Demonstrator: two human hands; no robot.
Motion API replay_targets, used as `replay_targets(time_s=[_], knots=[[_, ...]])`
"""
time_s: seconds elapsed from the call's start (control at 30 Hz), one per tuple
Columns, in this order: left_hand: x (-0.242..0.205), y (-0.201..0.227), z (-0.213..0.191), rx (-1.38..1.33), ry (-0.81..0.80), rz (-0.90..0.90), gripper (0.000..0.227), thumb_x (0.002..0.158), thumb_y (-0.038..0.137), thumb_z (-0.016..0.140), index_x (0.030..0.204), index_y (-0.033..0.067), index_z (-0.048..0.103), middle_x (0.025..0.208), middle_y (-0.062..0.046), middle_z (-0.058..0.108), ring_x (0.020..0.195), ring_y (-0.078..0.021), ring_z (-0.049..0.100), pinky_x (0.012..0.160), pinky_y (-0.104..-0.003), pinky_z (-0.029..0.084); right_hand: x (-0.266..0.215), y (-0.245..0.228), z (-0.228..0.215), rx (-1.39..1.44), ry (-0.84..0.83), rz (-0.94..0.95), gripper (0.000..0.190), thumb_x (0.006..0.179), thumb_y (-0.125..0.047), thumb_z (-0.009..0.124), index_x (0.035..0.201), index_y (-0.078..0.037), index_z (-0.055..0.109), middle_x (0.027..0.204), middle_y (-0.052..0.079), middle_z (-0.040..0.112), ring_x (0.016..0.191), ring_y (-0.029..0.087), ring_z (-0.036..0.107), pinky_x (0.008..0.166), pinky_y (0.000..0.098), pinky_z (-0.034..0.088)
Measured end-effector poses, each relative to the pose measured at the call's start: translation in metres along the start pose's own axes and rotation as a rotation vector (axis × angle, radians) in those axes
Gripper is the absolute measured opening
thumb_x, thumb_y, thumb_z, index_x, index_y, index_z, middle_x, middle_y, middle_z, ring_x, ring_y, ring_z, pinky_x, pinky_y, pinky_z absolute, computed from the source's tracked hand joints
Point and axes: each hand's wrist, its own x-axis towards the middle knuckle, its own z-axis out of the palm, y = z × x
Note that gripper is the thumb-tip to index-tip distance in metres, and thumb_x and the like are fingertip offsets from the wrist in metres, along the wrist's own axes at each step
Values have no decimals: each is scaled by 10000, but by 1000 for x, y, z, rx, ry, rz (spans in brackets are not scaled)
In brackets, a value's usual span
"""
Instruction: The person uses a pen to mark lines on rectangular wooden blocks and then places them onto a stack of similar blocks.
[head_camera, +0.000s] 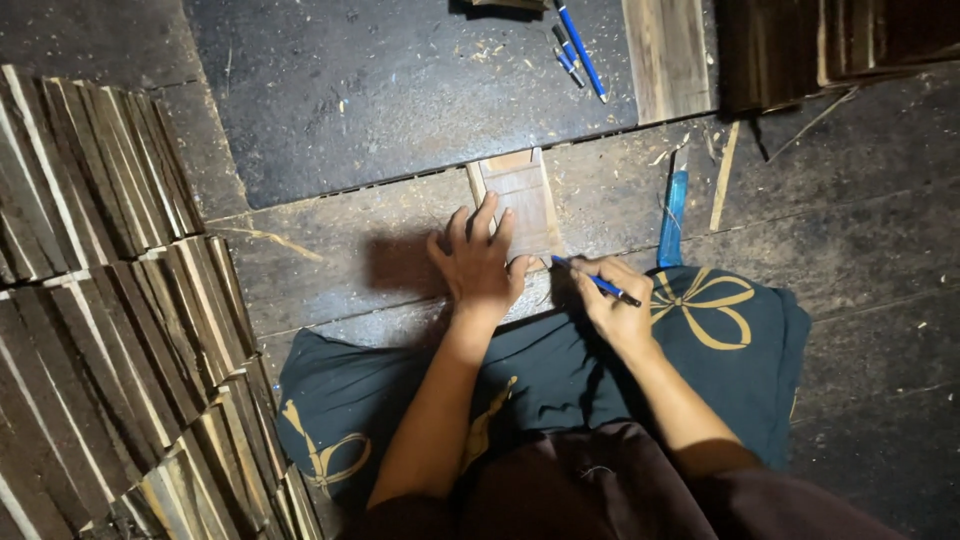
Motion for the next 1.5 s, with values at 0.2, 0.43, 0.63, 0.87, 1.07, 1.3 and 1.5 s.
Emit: replay_targets(time_s=[0.2,0.43,0.63,0.87,1.07,1.3,1.5], knots=[[2,3,-6,-17,-2,-8,706,651,432,835,1296,213,654,1509,-40,522,1322,-376,471,962,-660,288,57,56,52,62,215,-128,188,834,49,827,732,-35,694,644,149,676,648,178,644,602,320,501],[3,6,-7,22,-15,-29,722,609,407,884,1273,223,670,1516,-30,520,1324,-369,471,959,-669,299,107,37,42,129,123,-78,56,871,12,776,827,-9,748,739,170,731,686,141,582,604,347,485],[7,9,-13,-4,-92,-84,647,646,380,887,1247,229,701,1523,-4,514,1347,-357,454,971,-676,303,16,25,16,2,51,-36,242,867,-34,753,670,-40,612,572,152,612,555,191,577,522,306,418],[7,10,-12,38,-115,-82,693,648,383,885,1290,234,669,1537,-1,490,1358,-347,441,992,-676,284,7,43,27,-159,141,0,123,779,3,859,746,-75,770,606,137,657,573,211,620,558,287,474],[9,11,-17,20,-118,-83,692,646,371,884,1288,229,668,1525,-6,501,1353,-350,446,990,-678,281,109,48,62,47,242,-48,120,828,29,826,766,-45,755,653,158,691,641,165,607,567,312,473],[7,13,-15,35,-107,-93,707,618,389,901,1271,233,680,1524,1,503,1352,-342,447,994,-663,279,92,75,46,1,158,8,154,892,-37,760,741,-71,757,624,154,661,625,176,628,559,301,463],[10,15,-24,30,-7,-49,723,567,356,928,1236,199,702,1480,-25,543,1319,-343,471,1006,-654,239,7,25,5,-69,-24,203,103,809,-76,775,723,-128,750,600,93,653,591,155,602,540,288,445]])
